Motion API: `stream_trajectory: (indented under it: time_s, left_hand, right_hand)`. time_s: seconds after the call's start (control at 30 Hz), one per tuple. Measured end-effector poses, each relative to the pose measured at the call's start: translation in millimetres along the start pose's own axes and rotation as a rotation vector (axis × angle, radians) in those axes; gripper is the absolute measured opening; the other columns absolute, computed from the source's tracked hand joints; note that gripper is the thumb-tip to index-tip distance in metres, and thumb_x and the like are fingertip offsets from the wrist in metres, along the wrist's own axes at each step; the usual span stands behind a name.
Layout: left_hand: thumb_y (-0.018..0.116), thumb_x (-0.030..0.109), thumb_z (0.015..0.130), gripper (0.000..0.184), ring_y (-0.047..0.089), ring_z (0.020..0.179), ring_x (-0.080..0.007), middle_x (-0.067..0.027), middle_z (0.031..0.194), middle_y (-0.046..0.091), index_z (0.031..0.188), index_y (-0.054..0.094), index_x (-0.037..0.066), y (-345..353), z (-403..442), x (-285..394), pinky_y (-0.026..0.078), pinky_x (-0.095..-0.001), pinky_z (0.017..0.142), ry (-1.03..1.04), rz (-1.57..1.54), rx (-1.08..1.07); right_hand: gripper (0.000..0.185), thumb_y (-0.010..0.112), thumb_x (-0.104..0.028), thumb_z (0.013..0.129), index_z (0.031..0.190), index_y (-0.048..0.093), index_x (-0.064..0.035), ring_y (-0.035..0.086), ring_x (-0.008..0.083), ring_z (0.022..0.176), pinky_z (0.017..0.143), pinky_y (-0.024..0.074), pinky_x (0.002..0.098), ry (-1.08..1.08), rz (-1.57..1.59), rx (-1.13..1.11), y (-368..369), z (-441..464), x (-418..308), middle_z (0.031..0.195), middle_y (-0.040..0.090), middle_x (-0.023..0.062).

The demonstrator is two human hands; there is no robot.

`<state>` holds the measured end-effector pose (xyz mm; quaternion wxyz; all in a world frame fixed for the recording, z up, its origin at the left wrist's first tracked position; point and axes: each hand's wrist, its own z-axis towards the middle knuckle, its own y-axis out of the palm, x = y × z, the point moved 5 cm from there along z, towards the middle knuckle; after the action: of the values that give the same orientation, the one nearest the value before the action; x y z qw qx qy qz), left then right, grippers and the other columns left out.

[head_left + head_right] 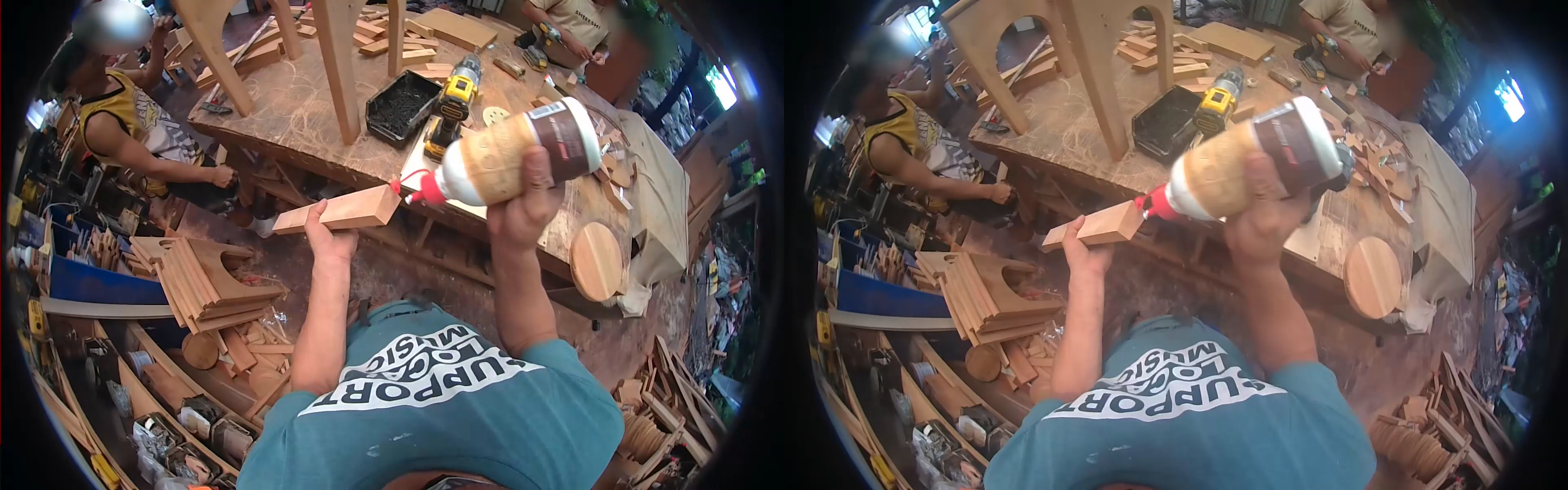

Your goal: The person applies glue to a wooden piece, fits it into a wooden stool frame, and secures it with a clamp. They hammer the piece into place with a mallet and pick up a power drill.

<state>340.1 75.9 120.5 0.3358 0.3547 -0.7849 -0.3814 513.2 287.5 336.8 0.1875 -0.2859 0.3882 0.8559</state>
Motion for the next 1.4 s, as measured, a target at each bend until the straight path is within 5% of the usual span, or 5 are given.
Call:
stream_trajectory:
  time_s: [0.2, 0.67, 0.87, 1.23, 1.4]
  left_hand:
    - [0.066, 0.017, 0.080, 0.039, 0.058, 0.108, -0.0305, -0.0127, 0.111, 0.059, 0.113, 0.050, 0.003, 9.9, -9.7, -10.0, 0.047, -0.0450, 0.100, -0.045, 0.011, -0.038]
    - [0.067, 0.018, 0.080, 0.042, 0.055, 0.110, -0.0291, -0.0133, 0.113, 0.056, 0.116, 0.049, 0.005, 33.4, -31.2, -5.0, 0.047, -0.0459, 0.097, 0.000, 0.062, -0.024]
    - [0.066, 0.016, 0.081, 0.039, 0.057, 0.107, -0.0288, -0.0123, 0.110, 0.057, 0.115, 0.049, 0.004, 23.7, -16.1, 7.6, 0.048, -0.0456, 0.096, 0.072, 0.056, -0.022]
    - [0.065, 0.014, 0.083, 0.031, 0.061, 0.104, -0.0283, -0.0123, 0.107, 0.061, 0.110, 0.053, 0.003, 24.0, -14.6, 8.1, 0.050, -0.0436, 0.095, 0.091, 0.058, 0.015]
    - [0.063, 0.016, 0.085, 0.026, 0.062, 0.102, -0.0284, -0.0129, 0.105, 0.064, 0.106, 0.056, 0.002, 32.2, -18.5, 3.9, 0.049, -0.0432, 0.097, 0.060, 0.093, -0.014]
  right_hand:
    - [0.039, 0.083, -0.018, 0.079, 0.107, 0.064, 0.0022, 0.063, 0.0154, 0.087, 0.079, 0.0504, 0.0300, -0.218, -0.215, -0.051, 26.3, -14.5, -14.2, 0.099, 0.067, 0.0062]
    - [0.036, 0.088, -0.011, 0.071, 0.099, 0.069, 0.0010, 0.066, 0.0140, 0.076, 0.067, 0.0545, 0.0306, -0.328, -0.494, -0.199, 55.9, -31.5, -28.5, 0.089, 0.071, 0.0052]
    - [0.056, 0.088, -0.007, 0.070, 0.118, 0.061, 0.0031, 0.065, 0.0182, 0.097, 0.088, 0.0537, 0.0316, -0.271, -0.450, -0.320, 55.9, -44.8, -27.9, 0.110, 0.067, 0.0096]
    - [0.055, 0.087, -0.005, 0.070, 0.118, 0.060, 0.0030, 0.064, 0.0172, 0.099, 0.088, 0.0530, 0.0324, -0.276, -0.481, -0.250, 44.4, -36.9, -17.9, 0.108, 0.067, 0.0085]
    - [0.050, 0.083, -0.015, 0.079, 0.119, 0.058, 0.0010, 0.065, 0.0168, 0.098, 0.090, 0.0515, 0.0323, -0.142, -0.415, -0.123, 22.7, -17.0, -17.0, 0.107, 0.067, 0.0071]
